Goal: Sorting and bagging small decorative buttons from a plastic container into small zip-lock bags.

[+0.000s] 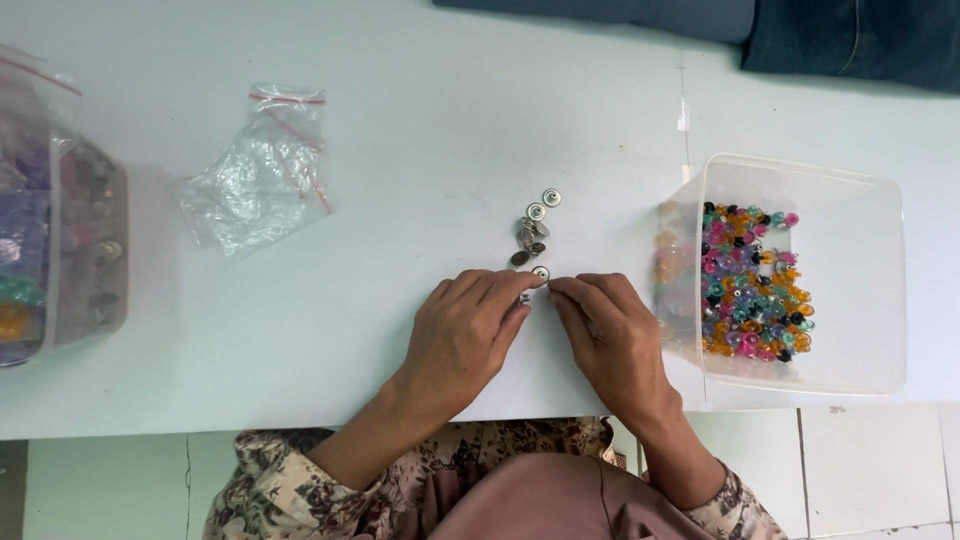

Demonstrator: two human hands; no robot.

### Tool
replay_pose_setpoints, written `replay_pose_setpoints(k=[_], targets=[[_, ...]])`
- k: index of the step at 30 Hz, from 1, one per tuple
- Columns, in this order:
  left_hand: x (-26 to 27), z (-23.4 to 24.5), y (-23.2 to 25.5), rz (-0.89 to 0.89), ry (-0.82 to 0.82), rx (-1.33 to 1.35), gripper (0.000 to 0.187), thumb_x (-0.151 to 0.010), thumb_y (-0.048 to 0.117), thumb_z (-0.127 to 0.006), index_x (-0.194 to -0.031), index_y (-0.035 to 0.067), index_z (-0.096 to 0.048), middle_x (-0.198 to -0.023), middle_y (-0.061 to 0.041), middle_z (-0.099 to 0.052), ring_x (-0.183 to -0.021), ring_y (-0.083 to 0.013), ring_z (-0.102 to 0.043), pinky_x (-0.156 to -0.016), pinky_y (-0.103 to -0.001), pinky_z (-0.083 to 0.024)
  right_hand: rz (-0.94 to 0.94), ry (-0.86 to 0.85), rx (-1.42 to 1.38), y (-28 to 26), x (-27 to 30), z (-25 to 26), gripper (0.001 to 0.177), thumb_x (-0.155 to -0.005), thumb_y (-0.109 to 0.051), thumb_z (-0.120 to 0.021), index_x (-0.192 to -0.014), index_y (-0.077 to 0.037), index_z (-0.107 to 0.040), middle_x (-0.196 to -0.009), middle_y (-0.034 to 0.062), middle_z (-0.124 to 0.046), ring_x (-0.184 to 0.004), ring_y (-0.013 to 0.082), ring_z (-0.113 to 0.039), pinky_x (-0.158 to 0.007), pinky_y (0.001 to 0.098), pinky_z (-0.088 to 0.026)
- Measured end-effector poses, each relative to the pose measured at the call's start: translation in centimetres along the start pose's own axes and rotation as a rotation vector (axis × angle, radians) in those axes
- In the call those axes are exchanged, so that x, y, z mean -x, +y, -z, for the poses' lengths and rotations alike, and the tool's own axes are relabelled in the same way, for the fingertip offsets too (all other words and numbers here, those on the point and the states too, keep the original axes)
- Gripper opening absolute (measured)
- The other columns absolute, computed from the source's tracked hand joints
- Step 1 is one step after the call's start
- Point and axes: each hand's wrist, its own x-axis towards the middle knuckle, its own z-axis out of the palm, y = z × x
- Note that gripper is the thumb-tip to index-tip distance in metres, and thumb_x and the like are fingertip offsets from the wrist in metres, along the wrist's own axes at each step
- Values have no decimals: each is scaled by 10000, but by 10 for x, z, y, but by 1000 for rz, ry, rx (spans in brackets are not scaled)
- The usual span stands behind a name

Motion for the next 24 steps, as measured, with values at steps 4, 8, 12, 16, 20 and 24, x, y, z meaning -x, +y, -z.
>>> replay_pose_setpoints(k=[4,8,12,16,20,24], targets=[[-2,-4,-4,-28,65,-38,284,-1002,129,-660,-1280,72,-662,-1064,-138,-730,-1056,-307,-695,-834,-421,-562,-18,-37,15,0,0,1,139,-907,52,-742,-1034,17,-787,-872,173,-716,-800,282,-712,-655,364,-601],[-3,7,-2,-8,91,5,282,-991,122,-680,-1266,67,-662,-1101,-152,-715,-1084,-322,-688,-826,-437,-574,-15,-54,34,-4,-5,7,179,-918,18,-747,-1095,3,-772,-901,170,-700,-774,297,-712,-631,399,-599],[-2,33,-7,19,129,34,265,-979,125,-701,-1236,66,-672,-1095,-153,-707,-1084,-327,-690,-830,-445,-581,90,-40,75,-17,-20,10,181,-929,16,-757,-1104,-23,-778,-911,151,-690,-731,275,-686,-624,395,-593],[8,65,-33,72,245,-32,252,-984,170,-703,-1228,110,-690,-1111,-113,-702,-1100,-329,-680,-822,-460,-565,233,-65,48,-41,-42,-4,144,-939,-3,-752,-1075,-37,-787,-889,123,-682,-846,268,-703,-689,345,-580],[23,106,-62,213,317,-173,274,-984,204,-700,-1241,110,-694,-1157,-149,-692,-1140,-383,-658,-844,-506,-543,361,-116,147,-60,-61,-35,101,-938,-75,-759,-1032,-80,-794,-858,82,-682,-869,230,-693,-709,328,-578],[36,135,-82,395,334,-238,274,-1009,151,-669,-1267,59,-685,-1204,-216,-679,-1182,-409,-638,-912,-533,-516,443,-148,211,-86,-89,-67,92,-926,-120,-768,-1003,-98,-813,-823,62,-716,-825,197,-693,-703,287,-550]])
